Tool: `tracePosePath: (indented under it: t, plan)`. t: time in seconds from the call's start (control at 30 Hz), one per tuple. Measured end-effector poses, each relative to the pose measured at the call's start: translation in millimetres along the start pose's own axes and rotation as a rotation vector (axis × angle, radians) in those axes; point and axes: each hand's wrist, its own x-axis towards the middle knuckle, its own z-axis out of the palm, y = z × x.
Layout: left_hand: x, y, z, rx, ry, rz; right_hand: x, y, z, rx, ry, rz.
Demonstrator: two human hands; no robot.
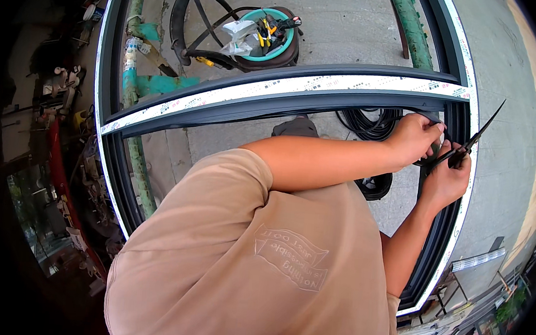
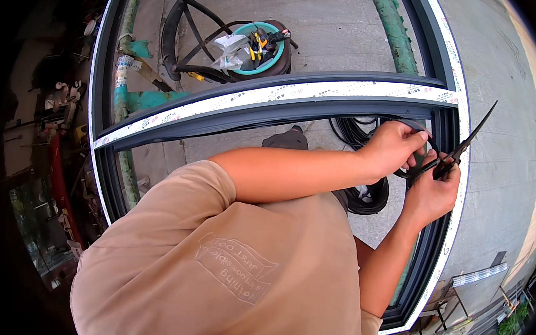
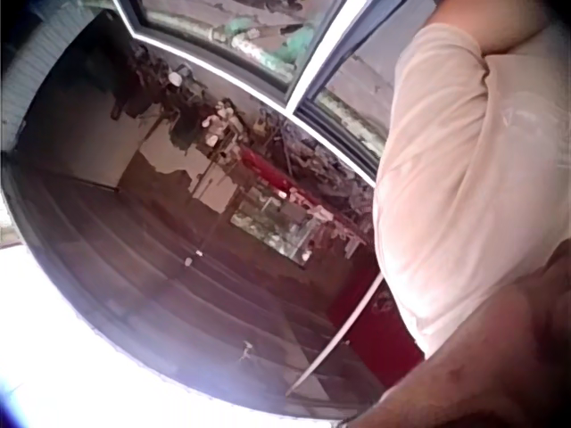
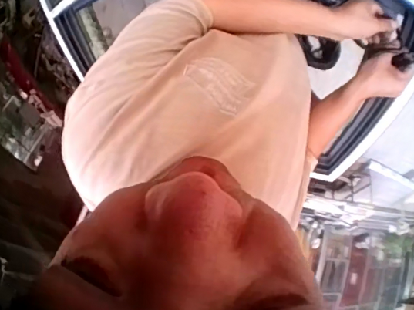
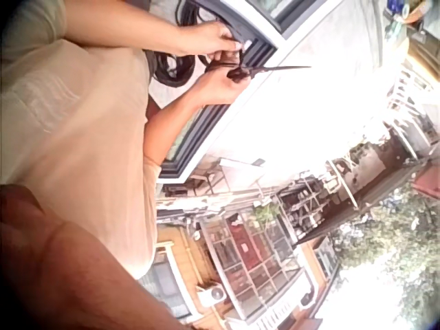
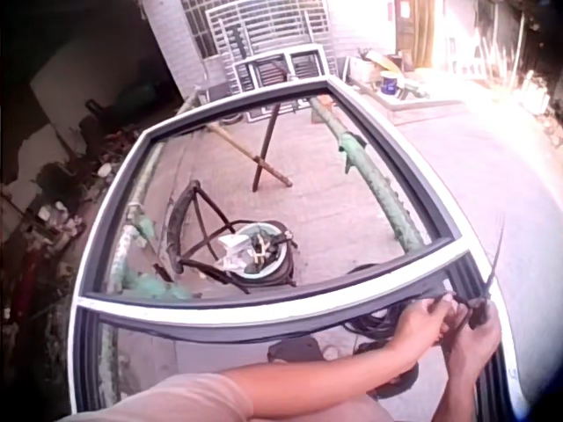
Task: The person installs a black rubber sealant strip into the groove of a metal window frame. They press the strip into place by hand, using shears to cut the strip to the correct length at the corners and ends.
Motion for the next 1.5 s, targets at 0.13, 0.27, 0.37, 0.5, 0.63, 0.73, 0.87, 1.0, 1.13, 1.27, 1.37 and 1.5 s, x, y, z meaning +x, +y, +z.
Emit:
tracePosePath:
  t: [0.13,0.27,0.37,0.5,0.63,0.73,0.87,1.0,1.13,1.27,1.37,1.5]
  plan:
    - [-30,-8,-28,-0.100,-0.079,-0.010,-1,12,-1,0.118,-0.099,-0.025]
    - [-70,-2,-80,-0.162,-0.059,-0.116,3,20,-12,0.074,-0.198,-0.123]
    - [-100,-1,-124,-0.148,0.038,-0.141,-1,36,-8,0.155,-0.197,-0.123]
    - [-147,-8,-178,-0.210,0.206,-0.217,-3,42,0,0.204,-0.148,-0.173]
    - [-194,-6,-200,-0.261,0.424,-0.179,-5,47,6,0.279,-0.120,-0.194]
    - [-214,-4,-206,-0.218,0.572,-0.026,-7,52,7,0.287,-0.107,-0.206]
    - [-231,2,-211,-0.235,0.782,0.109,-7,50,6,0.256,-0.072,-0.272]
    - [-241,10,-224,-0.258,0.899,0.235,-8,53,8,0.297,-0.070,-0.259]
    - [-247,9,-230,-0.279,0.901,0.221,-9,50,8,0.303,-0.067,-0.248]
    - [-243,17,-229,-0.322,0.931,0.214,-9,51,6,0.250,-0.064,-0.265]
    - [-239,24,-228,-0.347,0.952,0.178,-9,53,7,0.302,-0.073,-0.235]
    - [-235,29,-226,-0.338,0.991,0.145,-9,53,8,0.291,-0.073,-0.245]
